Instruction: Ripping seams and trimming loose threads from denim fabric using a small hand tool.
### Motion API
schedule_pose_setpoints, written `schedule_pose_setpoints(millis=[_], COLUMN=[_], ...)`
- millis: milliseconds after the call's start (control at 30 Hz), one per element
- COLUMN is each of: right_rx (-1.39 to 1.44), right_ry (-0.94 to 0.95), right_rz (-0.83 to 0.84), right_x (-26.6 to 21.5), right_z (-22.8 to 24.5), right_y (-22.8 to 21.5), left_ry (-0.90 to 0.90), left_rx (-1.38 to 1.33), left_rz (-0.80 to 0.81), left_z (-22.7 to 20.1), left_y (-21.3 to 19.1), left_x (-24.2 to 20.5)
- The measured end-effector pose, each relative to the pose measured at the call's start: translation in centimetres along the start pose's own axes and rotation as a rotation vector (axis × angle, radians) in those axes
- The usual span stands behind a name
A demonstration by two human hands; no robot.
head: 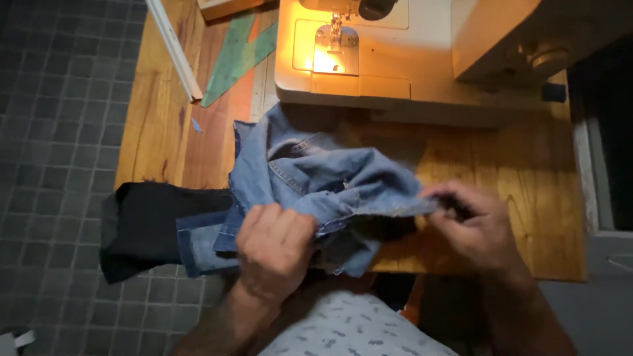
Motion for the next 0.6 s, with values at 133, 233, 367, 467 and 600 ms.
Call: schedule_pose_setpoints(millis=[133, 233, 367, 467, 600], right_rx=[0.119, 0.114, 0.267, 0.072, -0.577], right_ry=[0.039, -0.069, -0.225, -0.510, -0.820], right_rz=[0.265, 0.229, 0.121, 0.115, -0.105], right_x=[-1.1, -1.9, -2.3, -0.6, -0.2], right_z=[2.0, 2.4, 7.2, 10.5, 13.1], right_y=[1.5, 1.0, -0.7, -3.4, -5.0], left_ry=[-0.218, -0.239, -0.129, -0.071, -0.135], left_rx=[-0.282, -0.356, -0.302, -0.307, -0.440], left_rz=[0.205, 0.488, 0.338, 0.255, 0.115], left_z=[1.6, 0.7, -1.5, -2.2, -1.8], left_y=[-0.4, -1.0, -2.3, -1.3, -0.4], left_x=[-0.8, 0.4, 3.2, 3.7, 2.8])
Point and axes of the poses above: each hand's wrist, its own x-axis towards the middle knuckle, its own y-axis out of the palm, z = x × y, the point moved 8 cm from there along x, towards the middle knuckle, and after that the axes turned 11 degrees about y, right-handed, at the moved point
